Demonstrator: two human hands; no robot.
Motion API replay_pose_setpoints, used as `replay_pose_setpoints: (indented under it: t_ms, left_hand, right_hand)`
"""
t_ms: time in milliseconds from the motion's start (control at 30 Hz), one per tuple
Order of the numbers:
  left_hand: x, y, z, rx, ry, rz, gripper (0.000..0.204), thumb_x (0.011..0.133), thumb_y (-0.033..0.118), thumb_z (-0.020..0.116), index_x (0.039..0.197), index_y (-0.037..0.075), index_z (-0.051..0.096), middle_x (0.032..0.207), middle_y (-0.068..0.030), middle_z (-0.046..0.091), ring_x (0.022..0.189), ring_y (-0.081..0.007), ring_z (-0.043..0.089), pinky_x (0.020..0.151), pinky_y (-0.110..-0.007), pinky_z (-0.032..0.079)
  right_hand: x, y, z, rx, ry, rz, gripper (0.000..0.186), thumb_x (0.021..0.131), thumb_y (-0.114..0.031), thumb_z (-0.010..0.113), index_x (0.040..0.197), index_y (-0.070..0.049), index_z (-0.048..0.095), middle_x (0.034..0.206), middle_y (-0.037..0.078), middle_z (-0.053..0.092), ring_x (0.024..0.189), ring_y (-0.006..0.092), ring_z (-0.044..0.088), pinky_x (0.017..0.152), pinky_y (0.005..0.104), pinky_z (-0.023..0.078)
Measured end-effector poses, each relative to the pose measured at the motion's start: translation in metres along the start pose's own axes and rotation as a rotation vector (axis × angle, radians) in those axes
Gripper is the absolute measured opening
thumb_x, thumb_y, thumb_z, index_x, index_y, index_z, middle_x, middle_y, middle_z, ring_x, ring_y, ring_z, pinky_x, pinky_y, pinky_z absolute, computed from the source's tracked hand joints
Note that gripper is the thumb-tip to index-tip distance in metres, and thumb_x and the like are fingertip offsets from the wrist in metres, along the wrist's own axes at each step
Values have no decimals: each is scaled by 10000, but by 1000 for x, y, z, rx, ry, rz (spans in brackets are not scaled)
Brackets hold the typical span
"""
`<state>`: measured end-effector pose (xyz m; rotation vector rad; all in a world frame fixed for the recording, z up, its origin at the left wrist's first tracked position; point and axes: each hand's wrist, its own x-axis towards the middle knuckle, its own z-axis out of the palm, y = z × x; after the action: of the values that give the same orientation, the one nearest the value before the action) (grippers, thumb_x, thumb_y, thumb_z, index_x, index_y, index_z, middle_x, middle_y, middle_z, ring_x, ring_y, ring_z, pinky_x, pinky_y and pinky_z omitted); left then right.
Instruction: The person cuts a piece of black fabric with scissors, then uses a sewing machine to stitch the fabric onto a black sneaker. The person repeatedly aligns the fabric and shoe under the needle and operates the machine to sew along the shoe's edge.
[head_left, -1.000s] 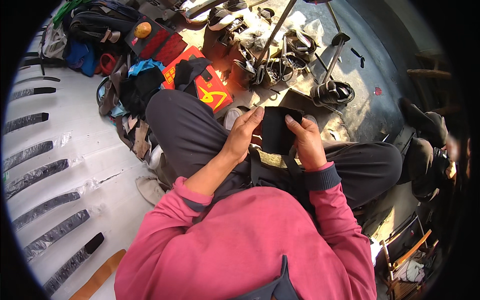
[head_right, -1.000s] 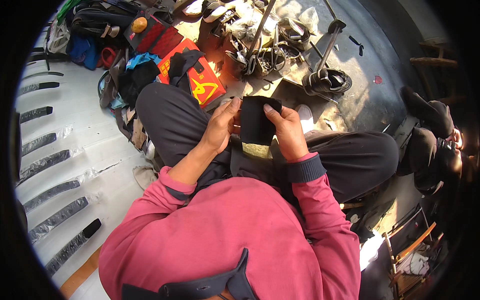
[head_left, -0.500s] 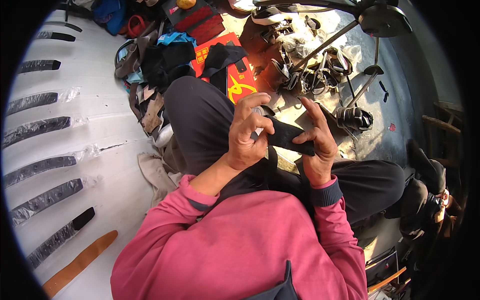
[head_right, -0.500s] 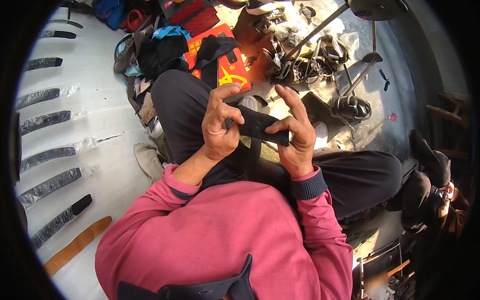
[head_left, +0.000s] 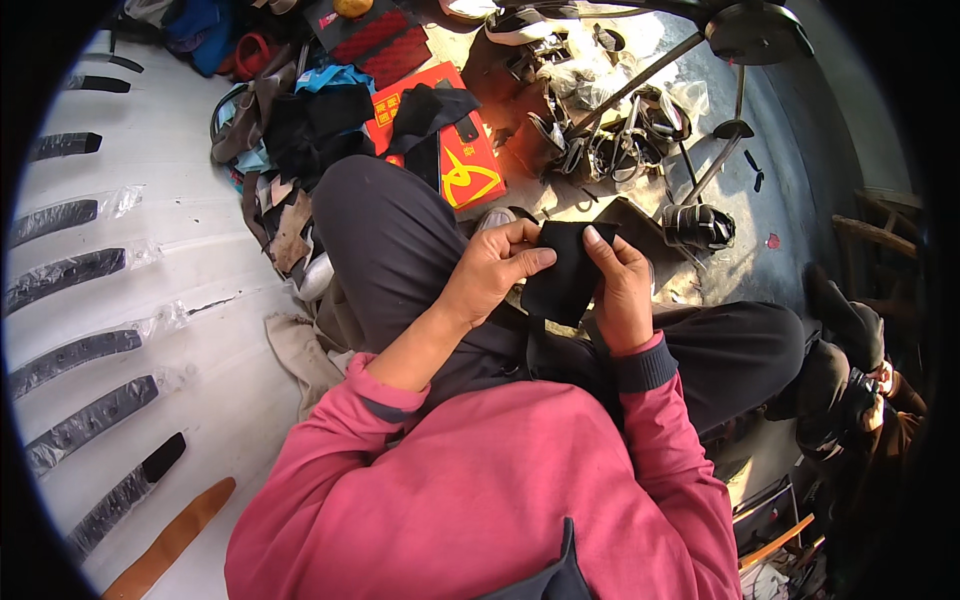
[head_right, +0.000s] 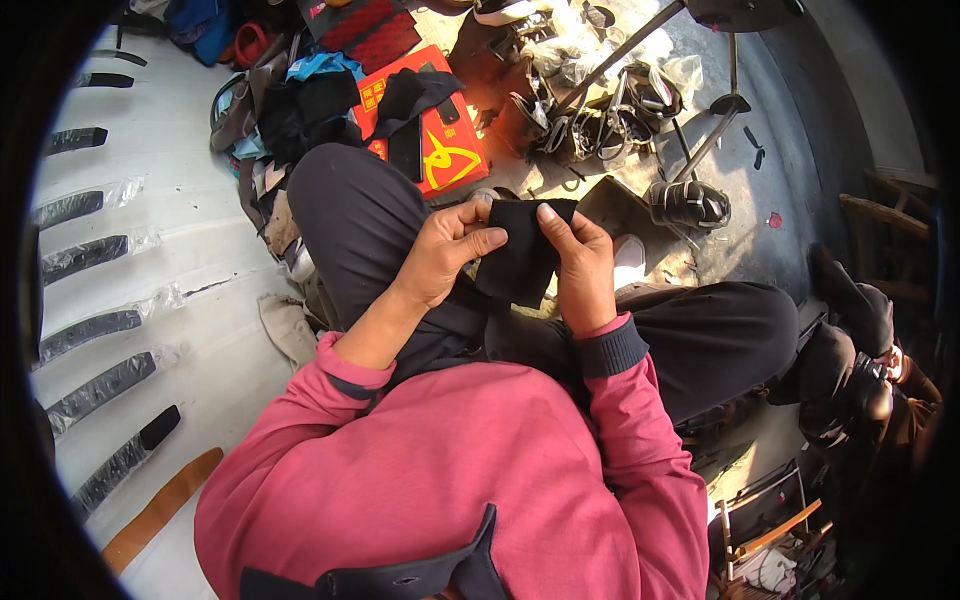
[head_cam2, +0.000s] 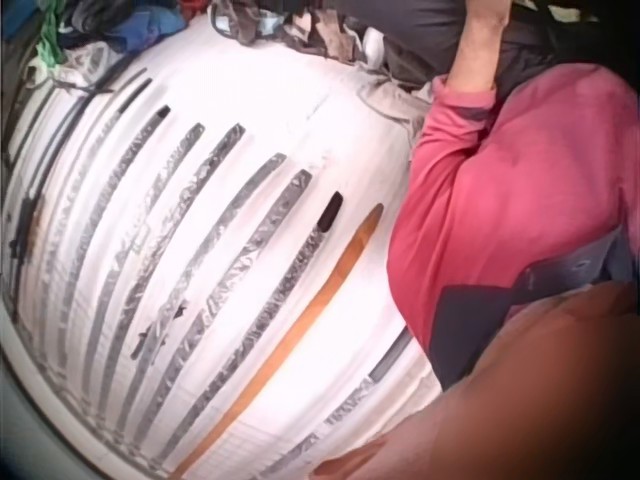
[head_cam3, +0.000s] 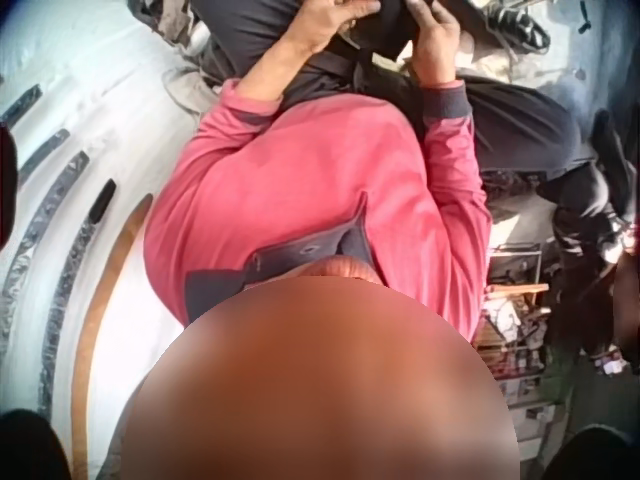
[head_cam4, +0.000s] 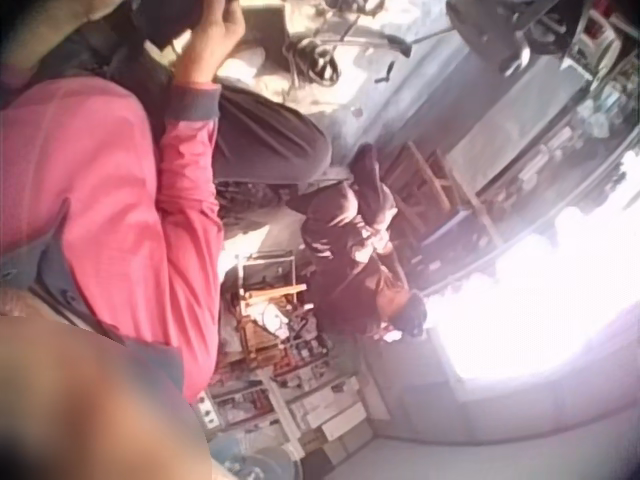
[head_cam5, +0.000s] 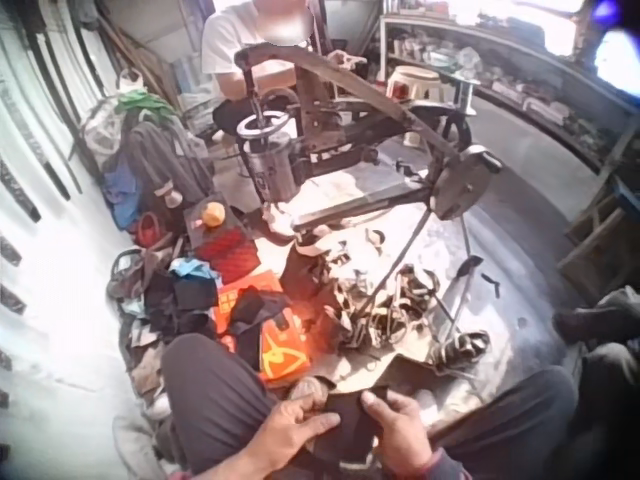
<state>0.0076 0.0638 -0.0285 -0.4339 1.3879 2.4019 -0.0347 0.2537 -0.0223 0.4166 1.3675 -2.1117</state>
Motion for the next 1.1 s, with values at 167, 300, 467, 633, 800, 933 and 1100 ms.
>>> replay_pose_setpoints:
  t_ms: [167, 300, 467, 633, 800, 933, 1100]
  left_hand:
    - [7, -8, 2, -116, 99, -31, 108, 1045, 209, 694, 1012, 106, 696, 817, 116, 607, 695, 30, 475, 629, -169, 362]
    - [12, -12, 2, 9, 172, 6, 227, 1064, 238, 668, 862, 134, 660, 753, 132, 483, 658, 11, 390, 592, -203, 309]
    - [18, -19, 13, 133, 89, 14, 315, 1118, 325, 571, 919, 91, 637, 768, 31, 631, 664, -43, 585, 629, -205, 451]
    - [27, -21, 20, 152, -51, -59, 267, 1111, 322, 571, 1095, 63, 632, 882, -38, 704, 726, -91, 680, 674, -215, 501]
    - [36, -30, 29, 161, -153, -85, 191, 1089, 225, 598, 1100, 38, 632, 894, -33, 676, 762, -86, 651, 706, -232, 515]
    - [36, -30, 28, 291, -115, -153, 188, 1075, 198, 608, 1132, 22, 637, 924, -30, 662, 792, -73, 638, 752, -253, 547]
    - [34, -26, 24, 353, -76, -79, 202, 1057, 216, 625, 1105, 21, 637, 909, -20, 664, 790, -103, 649, 733, -282, 524]
  right_hand:
    - [-1, 4, -3, 265, -99, 119, 332, 1064, -277, 668, 1187, 29, 707, 1072, 70, 764, 925, 130, 725, 859, 269, 579]
    - [-4, 11, -3, 92, -97, 145, 304, 1004, -228, 749, 1193, 8, 712, 1076, 58, 761, 921, 116, 715, 842, 265, 570]
    - [4, 0, -41, -159, 58, -62, 242, 1001, -225, 756, 1058, 11, 758, 938, -2, 752, 789, 70, 647, 717, 243, 515]
    - [38, -80, -179, -919, 393, -458, 291, 1029, -241, 694, 1118, 31, 749, 878, 90, 770, 729, 144, 669, 680, 323, 532]
    - [105, -74, -295, -1074, 643, -223, 425, 938, -399, 744, 1070, 3, 779, 925, 170, 795, 840, 267, 763, 788, 391, 560]
    - [144, -32, -333, -847, 492, -178, 379, 860, -300, 852, 1027, 26, 755, 909, 95, 769, 821, 160, 690, 790, 337, 553]
    - [171, -13, -354, -1056, 725, -169, 489, 807, -295, 900, 1108, 48, 725, 1015, 151, 767, 912, 253, 708, 879, 377, 551]
